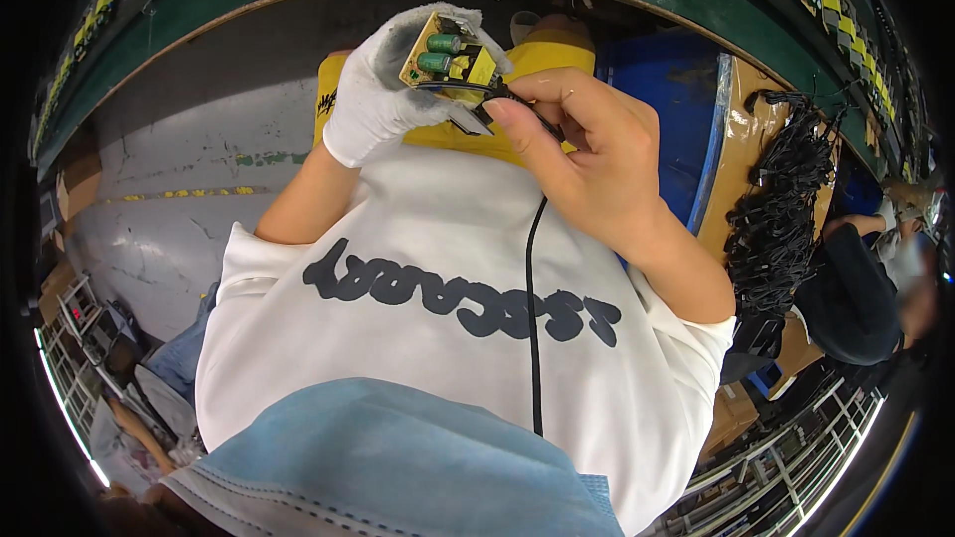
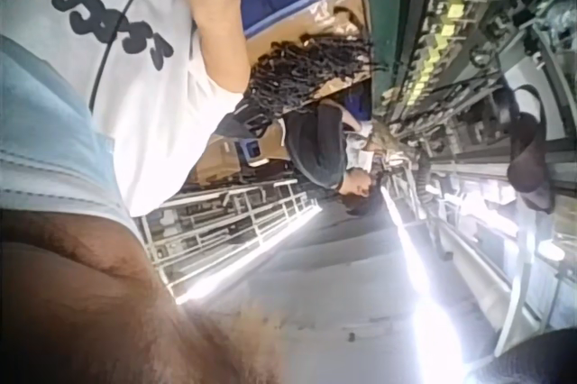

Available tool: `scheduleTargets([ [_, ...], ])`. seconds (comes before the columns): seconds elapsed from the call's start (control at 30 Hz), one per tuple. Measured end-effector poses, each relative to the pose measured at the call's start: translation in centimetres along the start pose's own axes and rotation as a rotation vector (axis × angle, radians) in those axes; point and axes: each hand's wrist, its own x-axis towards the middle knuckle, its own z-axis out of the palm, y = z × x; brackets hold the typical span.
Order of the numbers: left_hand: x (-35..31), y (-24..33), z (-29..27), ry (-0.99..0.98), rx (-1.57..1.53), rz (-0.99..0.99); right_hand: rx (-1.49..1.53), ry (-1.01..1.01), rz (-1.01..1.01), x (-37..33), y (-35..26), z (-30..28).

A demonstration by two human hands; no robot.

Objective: The person assembles electronic components onto circuit boards and into plastic housings by hand at a production station.

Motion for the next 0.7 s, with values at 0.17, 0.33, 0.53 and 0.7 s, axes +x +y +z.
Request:
scheduleTargets([
  [0.17,0.1,-0.6,-0.1,0.022,0.035,0.034,0.076,-0.046,0.107,0.3,-0.6,-0.1],
  [0.33,0.1,-0.8,0.0,0.065,0.104,0.117,0.395,-0.163,0.337,1.0,-0.6,-0.1],
  [0.53,0.1,-0.7,-0.1,0.023,0.09,0.173,0.465,-0.162,0.382,1.1,-0.4,0.2],
  [0.7,0.1,-0.8,-0.1,0.054,0.184,0.164,0.475,-0.167,0.404,1.1,-0.3,0.1],
])
